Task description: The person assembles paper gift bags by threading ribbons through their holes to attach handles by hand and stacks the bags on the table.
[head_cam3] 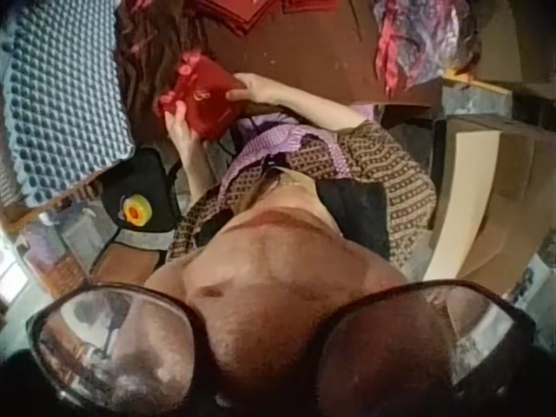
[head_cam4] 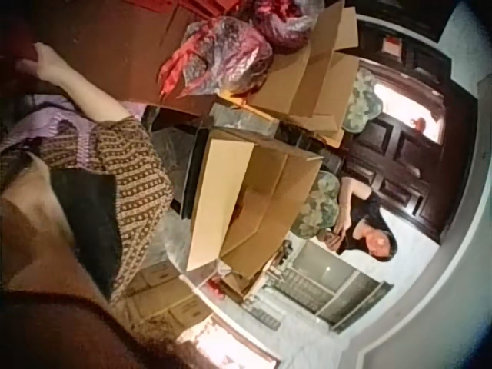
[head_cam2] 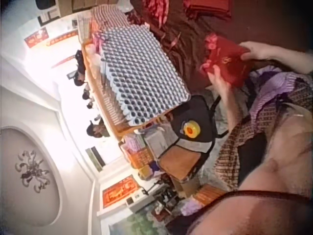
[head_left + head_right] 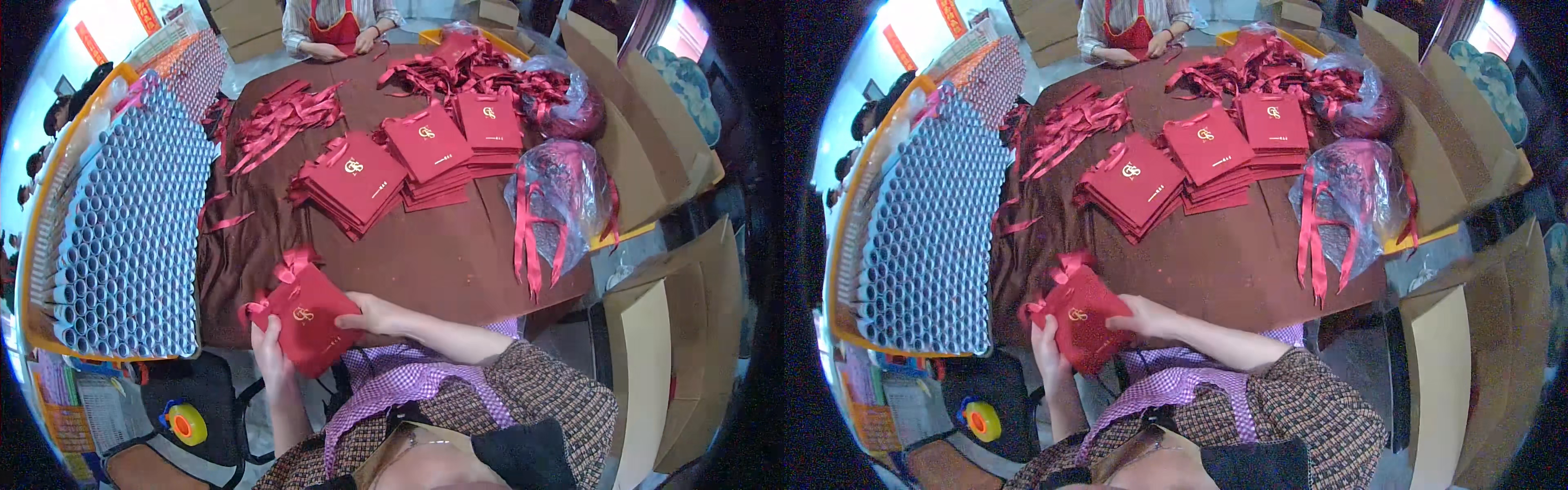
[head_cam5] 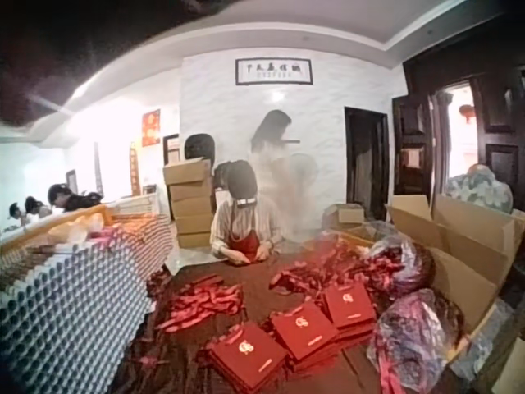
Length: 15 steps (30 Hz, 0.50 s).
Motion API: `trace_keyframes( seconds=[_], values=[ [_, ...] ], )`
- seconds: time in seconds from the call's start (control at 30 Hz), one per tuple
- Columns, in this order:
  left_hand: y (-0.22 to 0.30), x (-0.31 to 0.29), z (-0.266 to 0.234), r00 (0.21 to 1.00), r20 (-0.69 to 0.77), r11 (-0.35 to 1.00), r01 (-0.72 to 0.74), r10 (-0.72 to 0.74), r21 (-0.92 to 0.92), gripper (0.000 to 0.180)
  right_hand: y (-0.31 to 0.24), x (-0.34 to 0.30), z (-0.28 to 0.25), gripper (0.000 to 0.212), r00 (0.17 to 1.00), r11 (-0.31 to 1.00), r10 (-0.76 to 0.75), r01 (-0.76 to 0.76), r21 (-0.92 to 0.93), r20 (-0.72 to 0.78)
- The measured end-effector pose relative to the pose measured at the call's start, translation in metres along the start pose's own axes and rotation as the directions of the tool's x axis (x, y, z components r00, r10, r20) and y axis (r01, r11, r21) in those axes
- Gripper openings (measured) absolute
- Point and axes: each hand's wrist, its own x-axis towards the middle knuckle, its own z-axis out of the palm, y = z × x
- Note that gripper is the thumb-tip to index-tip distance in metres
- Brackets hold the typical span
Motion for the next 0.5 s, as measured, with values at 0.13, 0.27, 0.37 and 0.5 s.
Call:
trace_keyframes(
  seconds=[0.13,0.27,0.37,0.5],
  values=[
    [-0.014,0.003,-0.002,0.998,0.018,0.998,0.068,-0.068,-0.011,0.042,-0.033,-0.014,-0.003,0.034,0.974,0.967,0.221,-0.226,0.117,0.059],
    [-0.019,-0.009,-0.009,0.972,0.099,0.942,0.231,-0.213,-0.243,0.048,-0.030,-0.014,-0.012,0.031,0.981,0.964,0.194,-0.196,0.181,0.031],
    [-0.015,-0.016,-0.007,0.931,0.302,0.943,0.270,-0.205,-0.192,0.060,-0.018,-0.012,-0.015,0.031,0.982,0.945,0.170,-0.186,0.269,0.082],
    [-0.012,-0.019,-0.006,0.941,0.159,0.947,0.313,-0.299,-0.069,0.068,-0.003,-0.012,-0.007,0.032,0.982,0.952,0.177,-0.188,0.242,0.068]
  ],
)
